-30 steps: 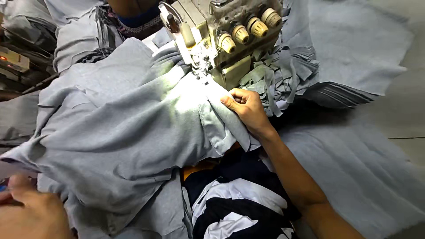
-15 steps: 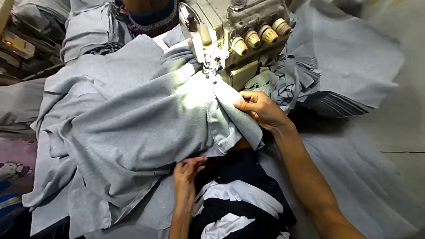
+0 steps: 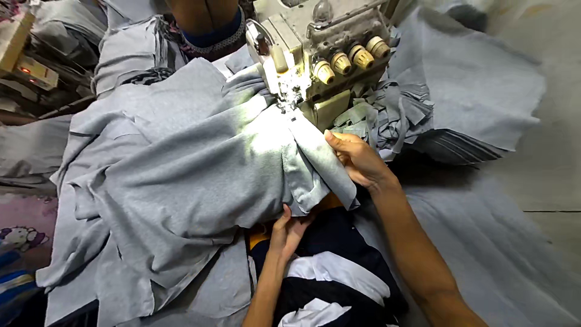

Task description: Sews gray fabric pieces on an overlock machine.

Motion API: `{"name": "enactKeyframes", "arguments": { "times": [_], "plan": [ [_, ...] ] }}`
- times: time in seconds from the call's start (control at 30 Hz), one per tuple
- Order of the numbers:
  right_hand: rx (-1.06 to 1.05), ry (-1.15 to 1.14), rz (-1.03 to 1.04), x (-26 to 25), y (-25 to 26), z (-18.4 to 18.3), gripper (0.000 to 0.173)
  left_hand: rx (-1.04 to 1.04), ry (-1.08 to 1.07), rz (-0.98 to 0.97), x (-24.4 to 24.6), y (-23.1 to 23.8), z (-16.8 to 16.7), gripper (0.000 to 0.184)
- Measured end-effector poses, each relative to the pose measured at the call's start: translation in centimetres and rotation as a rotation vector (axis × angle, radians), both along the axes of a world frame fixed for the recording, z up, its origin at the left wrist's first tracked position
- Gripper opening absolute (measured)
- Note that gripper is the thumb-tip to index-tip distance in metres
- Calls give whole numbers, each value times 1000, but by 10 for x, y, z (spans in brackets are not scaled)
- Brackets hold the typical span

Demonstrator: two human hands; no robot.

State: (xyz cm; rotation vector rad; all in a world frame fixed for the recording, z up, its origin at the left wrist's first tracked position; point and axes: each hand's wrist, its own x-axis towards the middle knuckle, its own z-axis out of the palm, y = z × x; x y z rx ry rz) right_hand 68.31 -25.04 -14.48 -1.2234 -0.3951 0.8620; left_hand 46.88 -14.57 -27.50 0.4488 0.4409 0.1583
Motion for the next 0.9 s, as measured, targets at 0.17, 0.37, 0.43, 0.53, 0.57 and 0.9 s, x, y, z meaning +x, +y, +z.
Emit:
{"name": "enactKeyframes", "arguments": {
  "times": [0.17, 0.37, 0.43, 0.53, 0.57, 0.9],
  "plan": [
    [16, -48, -16, 1, -4, -7, 22, 312, 387, 369, -33, 11, 58, 23],
    [23, -37, -39, -20, 5, -8, 13, 1297, 438, 665, -73, 122, 158, 10],
    [18, -28, -47, -31, 16, -9, 17, 1434, 465, 613, -47, 176, 182, 11],
    [37, 13, -55, -46, 29, -10, 22, 1600, 562, 446, 14, 235, 194, 22],
    [45, 24, -55, -49, 32, -12, 24, 1637, 601, 366, 33, 250, 191, 28],
    [10, -47, -47, -40, 1, -26, 10, 1774, 574, 357, -26, 115, 143, 61]
  ]
}}
